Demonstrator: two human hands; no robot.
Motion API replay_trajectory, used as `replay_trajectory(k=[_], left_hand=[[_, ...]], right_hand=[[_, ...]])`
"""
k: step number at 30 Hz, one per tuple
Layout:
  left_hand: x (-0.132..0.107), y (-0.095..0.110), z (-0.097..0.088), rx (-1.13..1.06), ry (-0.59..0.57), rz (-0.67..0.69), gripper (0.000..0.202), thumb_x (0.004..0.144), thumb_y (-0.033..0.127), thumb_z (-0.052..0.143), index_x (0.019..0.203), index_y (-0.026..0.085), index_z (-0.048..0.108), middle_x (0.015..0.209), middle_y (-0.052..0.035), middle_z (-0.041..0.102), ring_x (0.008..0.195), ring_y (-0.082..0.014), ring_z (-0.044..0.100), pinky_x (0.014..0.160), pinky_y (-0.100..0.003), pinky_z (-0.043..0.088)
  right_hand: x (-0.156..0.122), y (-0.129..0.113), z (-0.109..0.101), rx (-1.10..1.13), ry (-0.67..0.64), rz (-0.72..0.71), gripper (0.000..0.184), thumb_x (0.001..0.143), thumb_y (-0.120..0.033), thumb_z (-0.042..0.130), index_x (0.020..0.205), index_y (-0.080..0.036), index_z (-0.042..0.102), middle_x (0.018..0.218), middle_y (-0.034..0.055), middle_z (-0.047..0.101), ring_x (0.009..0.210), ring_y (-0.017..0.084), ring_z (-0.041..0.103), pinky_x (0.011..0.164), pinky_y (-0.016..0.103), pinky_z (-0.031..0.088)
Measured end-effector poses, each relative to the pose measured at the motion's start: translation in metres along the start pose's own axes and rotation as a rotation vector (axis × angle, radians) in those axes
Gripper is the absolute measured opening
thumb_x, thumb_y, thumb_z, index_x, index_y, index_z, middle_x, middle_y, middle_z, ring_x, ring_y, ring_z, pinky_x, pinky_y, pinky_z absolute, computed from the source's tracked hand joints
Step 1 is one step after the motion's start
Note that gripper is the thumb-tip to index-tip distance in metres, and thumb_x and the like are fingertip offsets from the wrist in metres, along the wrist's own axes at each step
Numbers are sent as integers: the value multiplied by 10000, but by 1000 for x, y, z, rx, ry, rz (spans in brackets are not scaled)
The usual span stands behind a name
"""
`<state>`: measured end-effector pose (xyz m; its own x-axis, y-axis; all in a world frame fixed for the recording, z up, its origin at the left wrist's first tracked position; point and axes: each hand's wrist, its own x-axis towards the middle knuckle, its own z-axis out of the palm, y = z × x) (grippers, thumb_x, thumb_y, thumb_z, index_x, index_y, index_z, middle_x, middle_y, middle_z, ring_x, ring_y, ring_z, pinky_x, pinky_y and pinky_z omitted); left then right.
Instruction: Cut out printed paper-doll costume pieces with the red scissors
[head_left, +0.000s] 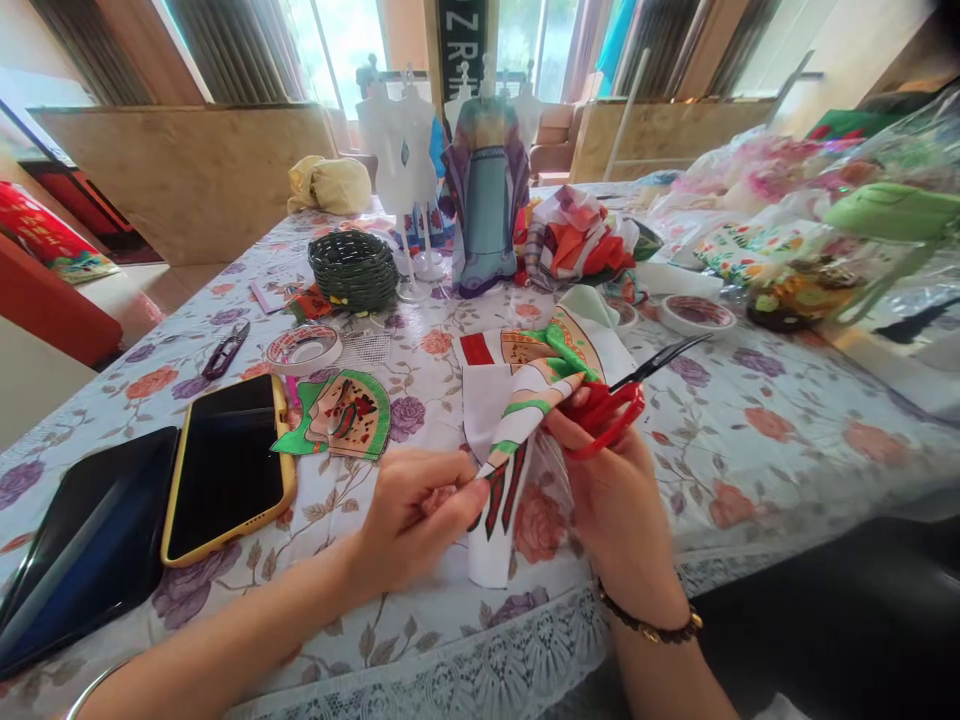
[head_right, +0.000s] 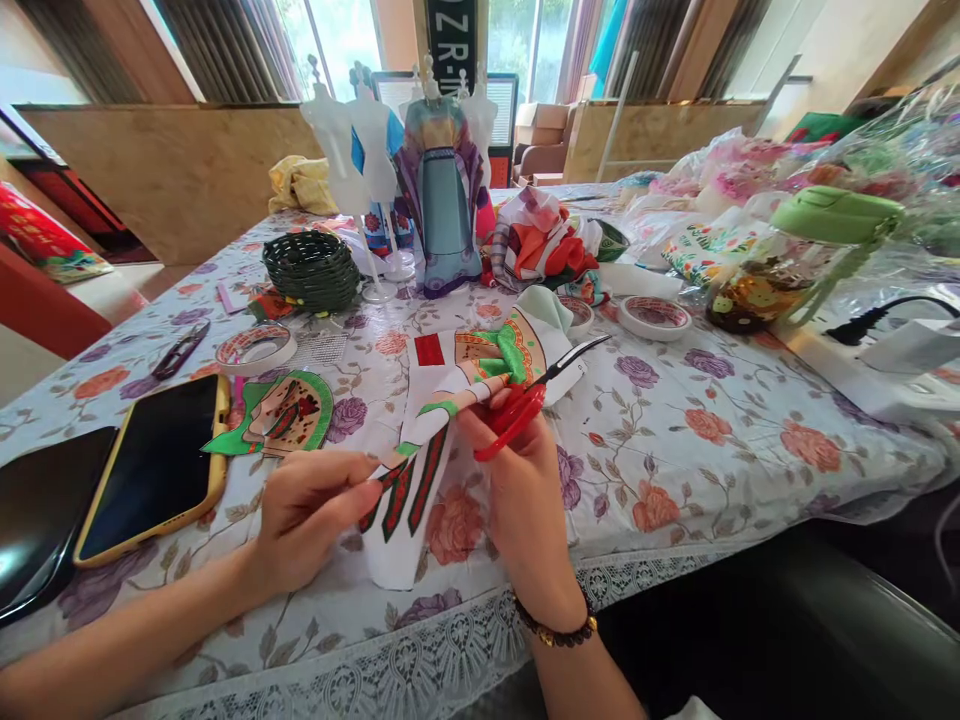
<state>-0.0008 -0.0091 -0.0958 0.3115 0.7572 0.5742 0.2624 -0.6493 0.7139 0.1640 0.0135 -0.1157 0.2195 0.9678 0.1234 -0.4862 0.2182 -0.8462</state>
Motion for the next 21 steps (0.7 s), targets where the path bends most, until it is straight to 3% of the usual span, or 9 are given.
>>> replay_trajectory(k=[3,7,11,14,18,21], left_hand=[[2,1,0,4,-45,13,329,782,81,507,511,178,348,447,72,285,397,-49,283,394,-227,208],[3,-2,-2,30,-43,-18,347,787,100,483,497,182,310,458,62,283,407,-65,281,403,-254,196],[6,-6,-1,99,22,-79,317,760,68,489,496,184,355,623,8,499,546,-97,447,485,-258,324],[9,-10,2,136,65,-87,261,708,18,520,544,188,408,764,-16,553,701,-131,528,621,-275,422],[10,-11,4,133,55,-30,195,744,9,553,784,196,588,1019,-50,585,969,-167,580,857,-319,476],[9,-11,5,107,-19,24,234,859,130,595,1067,230,630,1145,-58,615,1076,-173,591,927,-316,493]], right_hand=[[2,-4,3,5,29,-56,214,709,-172,769,772,-212,569,810,-54,582,756,121,565,730,261,462],[1,-13,3,-187,-11,-177,190,739,-134,759,760,-213,588,794,-59,598,752,108,569,719,235,465],[3,-18,0,-325,-139,-192,134,771,-137,723,777,-217,615,803,-38,668,787,141,632,760,284,495],[8,-19,-3,-514,-146,-200,121,774,-181,709,775,-212,592,784,-14,668,757,179,631,733,346,493],[15,-23,-4,-654,-198,-189,157,765,-203,699,757,-205,542,783,17,665,746,212,625,725,399,492],[17,-30,-1,-625,-275,-171,148,779,-212,681,752,-204,536,793,27,664,755,214,622,725,400,490]])
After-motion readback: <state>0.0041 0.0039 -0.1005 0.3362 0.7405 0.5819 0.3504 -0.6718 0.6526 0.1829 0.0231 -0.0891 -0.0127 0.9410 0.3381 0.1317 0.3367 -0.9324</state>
